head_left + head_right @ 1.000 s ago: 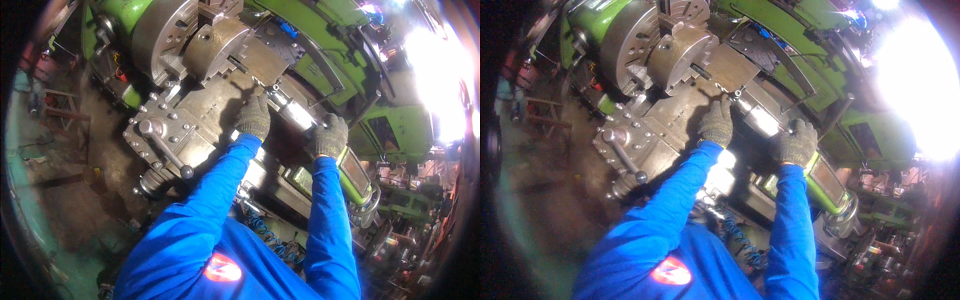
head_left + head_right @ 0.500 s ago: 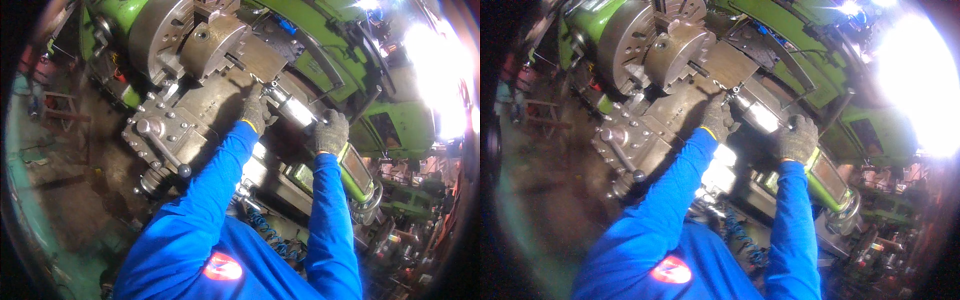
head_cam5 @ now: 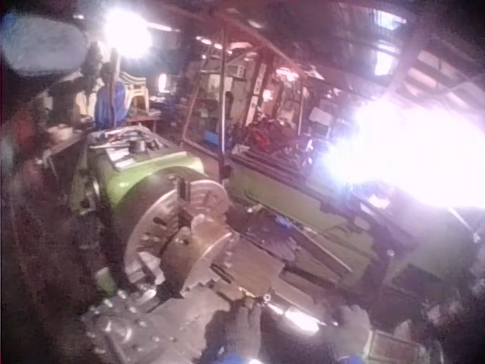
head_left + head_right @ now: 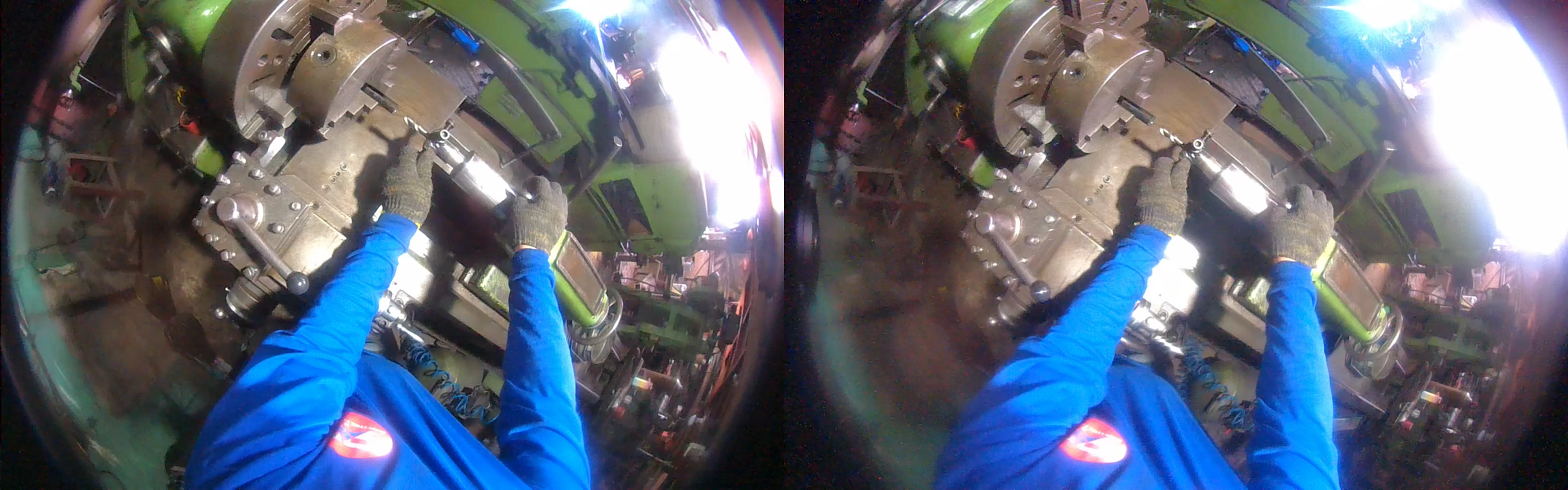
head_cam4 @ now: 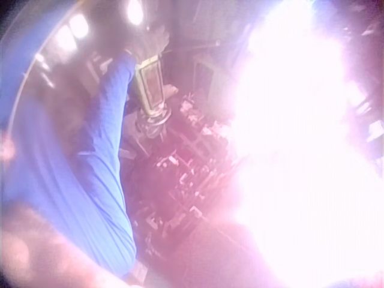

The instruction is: The person operates a green industrial lathe, using gloved hands to manipulate the tool post and control levers. They adjust the cutting tool's position against a rotating metal workpiece, performing machining operations in a workshop setting.

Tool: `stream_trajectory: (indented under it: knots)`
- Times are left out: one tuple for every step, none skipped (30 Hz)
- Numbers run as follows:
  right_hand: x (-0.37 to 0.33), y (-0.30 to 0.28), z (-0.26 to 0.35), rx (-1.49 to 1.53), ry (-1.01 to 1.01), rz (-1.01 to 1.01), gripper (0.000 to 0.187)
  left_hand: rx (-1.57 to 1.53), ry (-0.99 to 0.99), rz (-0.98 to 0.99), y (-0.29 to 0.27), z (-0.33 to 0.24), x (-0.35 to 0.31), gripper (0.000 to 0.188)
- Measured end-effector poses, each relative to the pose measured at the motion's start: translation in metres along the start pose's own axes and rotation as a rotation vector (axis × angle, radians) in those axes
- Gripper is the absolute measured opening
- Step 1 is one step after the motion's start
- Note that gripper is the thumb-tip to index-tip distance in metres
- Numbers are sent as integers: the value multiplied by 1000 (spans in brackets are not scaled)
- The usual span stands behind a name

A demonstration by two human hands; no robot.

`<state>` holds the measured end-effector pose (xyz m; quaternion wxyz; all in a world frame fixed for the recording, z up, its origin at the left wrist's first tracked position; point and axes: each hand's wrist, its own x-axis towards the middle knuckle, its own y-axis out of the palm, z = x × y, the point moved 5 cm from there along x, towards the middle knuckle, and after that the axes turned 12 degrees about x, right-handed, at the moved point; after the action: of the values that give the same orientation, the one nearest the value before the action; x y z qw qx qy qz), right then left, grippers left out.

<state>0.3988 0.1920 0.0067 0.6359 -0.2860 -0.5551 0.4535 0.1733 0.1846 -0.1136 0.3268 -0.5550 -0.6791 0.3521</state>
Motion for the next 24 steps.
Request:
stream_trajectory:
  knots:
    - [0, 1, 0, 8, -15, -9, 24, -26, -29, 17, -6, 0, 1, 48]
    - [0, 2, 0, 16, -30, -18, 24, -69, -63, 30, -6, 2, 0, 49]
    - [-1, 2, 0, 23, -45, -27, 24, -110, -121, 23, 1, 5, 1, 50]
    - [0, 2, 1, 25, -29, -14, 24, -180, -183, 20, 8, 7, 3, 51]
    - [0, 0, 3, 26, -13, 0, 25, -275, -253, 17, 15, 8, 5, 51]
    - [1, 0, 5, 29, 2, 13, 25, -546, -373, 69, 27, 11, 6, 52]
    - [0, 0, 5, 34, 0, 11, 25, -917, -518, 126, 31, 8, 6, 53]
    - [0, 0, 5, 40, -2, 9, 26, -1260, -687, 178, 36, 4, 7, 54]
    - [0, 0, 5, 46, -5, 8, 26, -1504, -799, 261, 38, -2, 8, 55]
    - [0, -1, 5, 38, -2, 10, 25, -1670, -891, 337, 39, -6, 9, 56]
    - [1, -1, 5, 30, 1, 12, 25, -1758, -949, 398, 38, -7, 8, 57]
    - [1, -1, 5, 22, 2, 14, 25, -1758, -972, 418, 36, -8, 7, 58]
    - [1, -2, 6, 33, -2, 2, 24, -1700, -966, 413, 34, -5, 8, 59]
    - [1, -2, 7, 45, -6, -11, 24, -1548, -915, 398, 31, -1, 9, 63]
    - [1, -3, 8, 57, -11, -23, 23, -1389, -872, 385, 28, 2, 9, 68]
    - [2, -2, 6, 38, -11, -21, 23, -1150, -747, 338, 28, 7, 11, 72]
    - [2, 0, 3, 19, -11, -19, 23, -912, -623, 289, 28, 11, 12, 77]
    - [2, 1, 2, 0, -11, -18, 23, -674, -497, 239, 28, 13, 13, 82]
    - [2, 1, 2, 2, -12, -14, 23, -435, -374, 195, 34, 14, 11, 87]
    - [2, 0, 2, 5, -13, -12, 22, -197, -247, 149, 37, 12, 10, 92]
    - [2, -1, 3, 7, -13, -9, 22, -131, -215, 130, 45, 13, 10, 93]
    - [2, -1, 4, 13, -20, -19, 22, -62, -184, 107, 46, 12, 10, 93]
    - [1, -1, 5, 17, -26, -27, 22, -166, -250, 113, 50, 14, 10, 88]
    - [1, -1, 7, 22, -32, -36, 22, -446, -390, 126, 57, 18, 10, 84]
